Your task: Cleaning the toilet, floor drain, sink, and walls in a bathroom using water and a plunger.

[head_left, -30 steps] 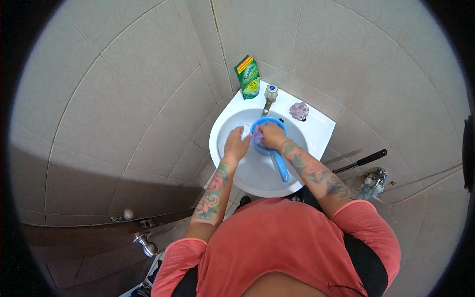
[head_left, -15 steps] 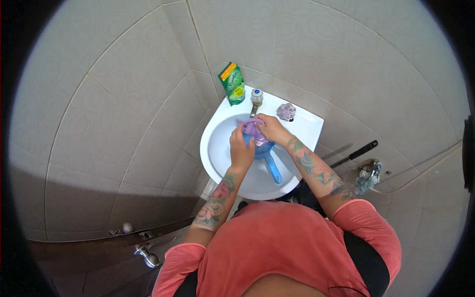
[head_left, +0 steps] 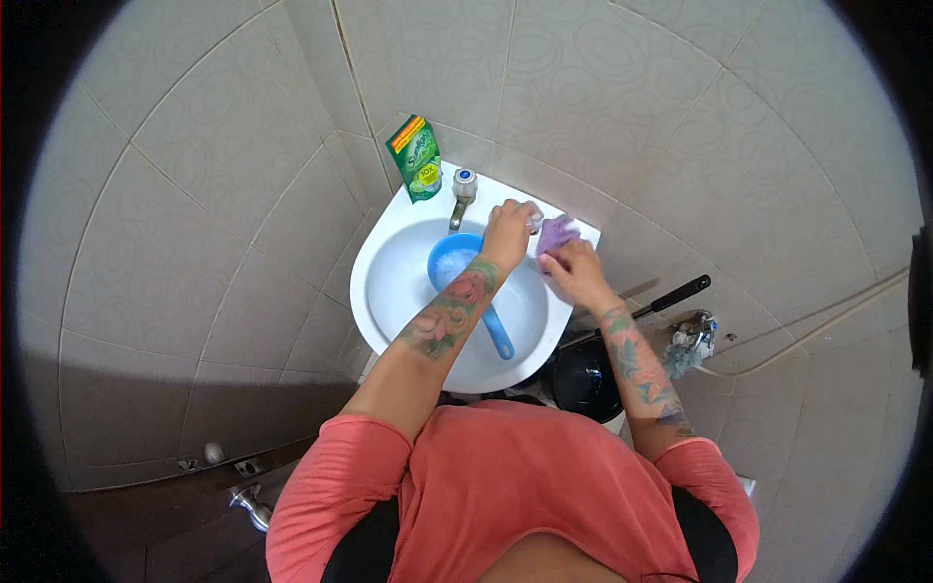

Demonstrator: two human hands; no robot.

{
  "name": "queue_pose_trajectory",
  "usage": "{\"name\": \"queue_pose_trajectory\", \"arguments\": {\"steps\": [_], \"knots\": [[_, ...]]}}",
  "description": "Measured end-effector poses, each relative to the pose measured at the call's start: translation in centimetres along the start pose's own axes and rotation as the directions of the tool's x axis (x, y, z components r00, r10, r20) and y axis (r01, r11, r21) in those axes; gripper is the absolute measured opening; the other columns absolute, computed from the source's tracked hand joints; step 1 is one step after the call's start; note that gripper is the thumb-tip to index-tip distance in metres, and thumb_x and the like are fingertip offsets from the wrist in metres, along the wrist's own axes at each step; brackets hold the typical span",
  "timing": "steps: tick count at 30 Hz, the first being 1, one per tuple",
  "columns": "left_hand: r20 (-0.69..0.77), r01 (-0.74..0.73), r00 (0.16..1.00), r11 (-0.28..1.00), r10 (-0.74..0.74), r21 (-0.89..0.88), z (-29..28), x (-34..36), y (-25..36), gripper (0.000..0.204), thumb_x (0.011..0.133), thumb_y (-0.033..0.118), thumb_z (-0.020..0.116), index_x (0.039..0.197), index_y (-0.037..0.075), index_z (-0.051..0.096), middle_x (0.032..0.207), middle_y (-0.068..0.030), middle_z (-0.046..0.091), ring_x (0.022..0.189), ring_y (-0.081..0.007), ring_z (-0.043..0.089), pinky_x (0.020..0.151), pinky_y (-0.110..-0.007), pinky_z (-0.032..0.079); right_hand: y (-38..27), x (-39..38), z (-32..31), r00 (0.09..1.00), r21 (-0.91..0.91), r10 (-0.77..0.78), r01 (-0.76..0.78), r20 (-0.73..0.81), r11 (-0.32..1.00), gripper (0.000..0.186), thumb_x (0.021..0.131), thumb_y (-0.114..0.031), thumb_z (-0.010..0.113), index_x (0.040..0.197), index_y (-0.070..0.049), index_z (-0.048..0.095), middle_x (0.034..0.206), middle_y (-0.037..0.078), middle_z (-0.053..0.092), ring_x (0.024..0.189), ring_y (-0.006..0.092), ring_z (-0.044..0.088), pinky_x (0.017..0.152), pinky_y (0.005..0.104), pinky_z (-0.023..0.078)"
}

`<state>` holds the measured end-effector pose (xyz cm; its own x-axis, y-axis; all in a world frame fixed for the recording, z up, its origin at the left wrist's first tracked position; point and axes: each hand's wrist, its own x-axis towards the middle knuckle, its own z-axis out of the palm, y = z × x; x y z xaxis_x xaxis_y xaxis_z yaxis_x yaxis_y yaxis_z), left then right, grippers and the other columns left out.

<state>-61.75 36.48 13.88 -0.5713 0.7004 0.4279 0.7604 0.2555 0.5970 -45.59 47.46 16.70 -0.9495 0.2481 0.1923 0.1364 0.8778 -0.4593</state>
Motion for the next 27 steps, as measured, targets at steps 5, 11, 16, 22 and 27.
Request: {"name": "queue_pose_trajectory", "arguments": {"steps": [5, 11, 16, 22, 27], "knots": [[-0.263, 0.092, 0.95, 0.955, -0.17, -0.283, -2.3, -5.3, 0.5, 0.015, 0.089, 0.011, 0.059, 0.102, 0.003, 0.059, 0.096, -0.0187, 0.06, 0.09, -0.0384, 0.057, 0.082, -0.046, 0.046, -0.7, 1.2, 2.6, 0.948, -0.113, 0.119, -0.159, -0.295, 0.981, 0.026, 0.083, -0.016, 0.061, 0.106, -0.005, 0.062, 0.113, 0.015, 0.054, 0.106, 0.0369, 0.049, 0.092, 0.0487, 0.038], [-0.203, 0.361, 0.819, 0.757, -0.537, -0.544, -7.9, -12.2, -0.4, 0.024, 0.1, 0.023, 0.05, 0.104, 0.001, 0.058, 0.096, -0.0154, 0.065, 0.086, -0.023, 0.064, 0.077, -0.033, 0.05, -1.6, 9.5, 7.5, 0.93, -0.174, -0.012, -0.056, -0.367, 0.983, 0.047, 0.077, -0.01, 0.054, 0.124, -0.004, 0.056, 0.139, 0.015, 0.045, 0.122, 0.0379, 0.041, 0.104, 0.0513, 0.03], [-0.218, 0.441, 0.747, 0.713, -0.628, -0.545, -11.2, -13.6, -0.9, 0.026, 0.101, 0.026, 0.048, 0.11, 0.004, 0.057, 0.09, -0.0047, 0.062, 0.077, -0.0098, 0.055, 0.069, -0.024, 0.046, -5.0, 13.8, 9.5, 0.956, -0.158, -0.048, 0.001, -0.29, 0.987, 0.047, 0.078, -0.009, 0.052, 0.124, -0.008, 0.06, 0.14, 0.011, 0.047, 0.125, 0.0341, 0.041, 0.105, 0.0505, 0.029], [-0.069, 0.522, 0.696, 0.57, -0.715, -0.635, -12.2, -12.0, 1.5, 0.028, 0.098, 0.027, 0.056, 0.113, 0.004, 0.059, 0.087, -0.0051, 0.062, 0.07, -0.0074, 0.054, 0.06, -0.023, 0.045, -1.9, 7.6, 5.4, 0.978, -0.143, -0.036, 0.006, -0.206, 0.99, 0.039, 0.078, -0.023, 0.059, 0.115, -0.014, 0.067, 0.109, 0.012, 0.058, 0.109, 0.0311, 0.051, 0.092, 0.0476, 0.037], [0.012, 0.479, 0.751, 0.533, -0.66, -0.697, -9.1, -7.7, 3.4, 0.031, 0.097, 0.028, 0.059, 0.115, 0.003, 0.057, 0.082, -0.0043, 0.061, 0.062, -0.0086, 0.053, 0.053, -0.024, 0.045, 0.5, 0.0, 1.1, 0.928, -0.223, 0.104, -0.193, -0.357, 0.955, 0.03, 0.08, -0.028, 0.064, 0.104, -0.009, 0.068, 0.106, 0.015, 0.055, 0.103, 0.0321, 0.05, 0.089, 0.048, 0.037]]}}
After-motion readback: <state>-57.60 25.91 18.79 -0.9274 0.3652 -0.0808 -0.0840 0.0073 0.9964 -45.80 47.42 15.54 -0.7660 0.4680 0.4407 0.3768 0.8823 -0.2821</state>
